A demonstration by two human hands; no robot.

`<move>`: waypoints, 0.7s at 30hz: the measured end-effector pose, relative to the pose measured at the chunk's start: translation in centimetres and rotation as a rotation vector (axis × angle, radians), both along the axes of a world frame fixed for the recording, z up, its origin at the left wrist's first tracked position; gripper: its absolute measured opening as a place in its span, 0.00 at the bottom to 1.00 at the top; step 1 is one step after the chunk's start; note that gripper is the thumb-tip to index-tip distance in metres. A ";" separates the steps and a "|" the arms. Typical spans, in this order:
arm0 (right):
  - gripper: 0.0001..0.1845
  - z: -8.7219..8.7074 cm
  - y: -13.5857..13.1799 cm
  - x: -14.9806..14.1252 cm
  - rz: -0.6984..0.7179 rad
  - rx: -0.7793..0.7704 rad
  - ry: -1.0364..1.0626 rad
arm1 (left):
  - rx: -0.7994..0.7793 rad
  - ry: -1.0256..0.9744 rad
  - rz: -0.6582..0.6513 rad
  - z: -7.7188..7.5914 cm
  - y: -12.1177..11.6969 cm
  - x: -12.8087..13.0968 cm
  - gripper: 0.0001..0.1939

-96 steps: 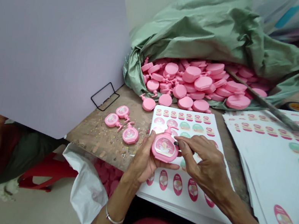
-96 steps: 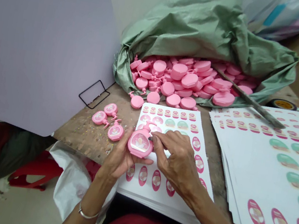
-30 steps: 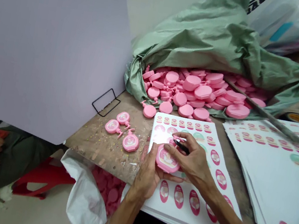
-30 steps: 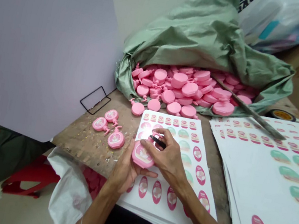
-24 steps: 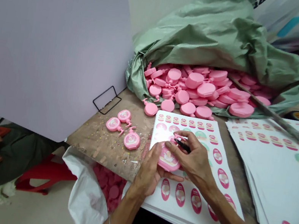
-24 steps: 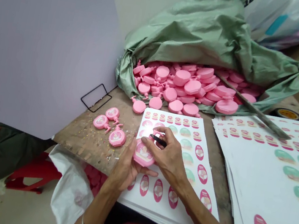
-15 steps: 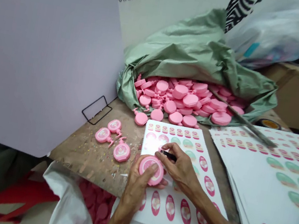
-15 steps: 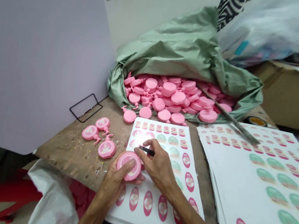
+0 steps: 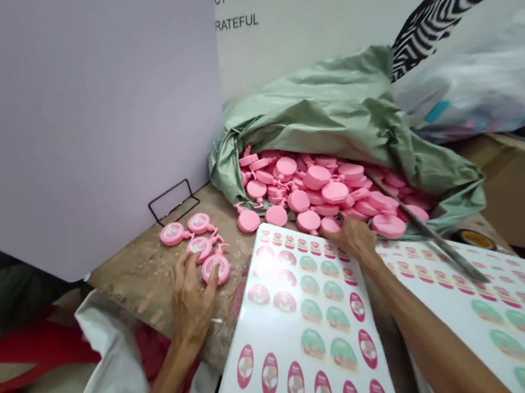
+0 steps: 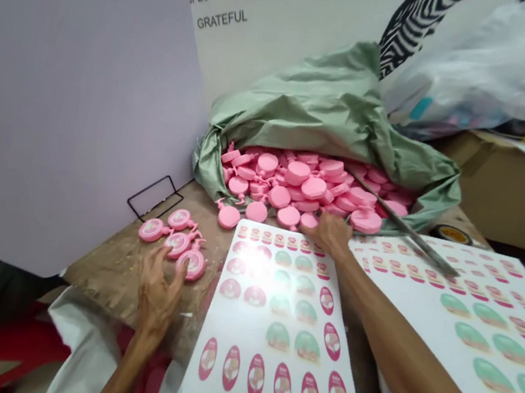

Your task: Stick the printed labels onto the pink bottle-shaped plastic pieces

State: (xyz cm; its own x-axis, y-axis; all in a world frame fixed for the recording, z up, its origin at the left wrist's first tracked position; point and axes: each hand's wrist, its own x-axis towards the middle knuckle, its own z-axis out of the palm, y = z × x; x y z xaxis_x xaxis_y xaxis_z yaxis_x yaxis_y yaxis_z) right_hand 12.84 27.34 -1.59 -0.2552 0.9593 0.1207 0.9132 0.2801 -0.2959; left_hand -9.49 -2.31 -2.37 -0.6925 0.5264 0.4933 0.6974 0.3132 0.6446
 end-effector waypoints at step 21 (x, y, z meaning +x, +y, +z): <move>0.13 2.5 -18.6 3.0 0.386 -0.205 0.509 | 0.113 -1.632 -0.581 3.0 0.4 6.2 0.21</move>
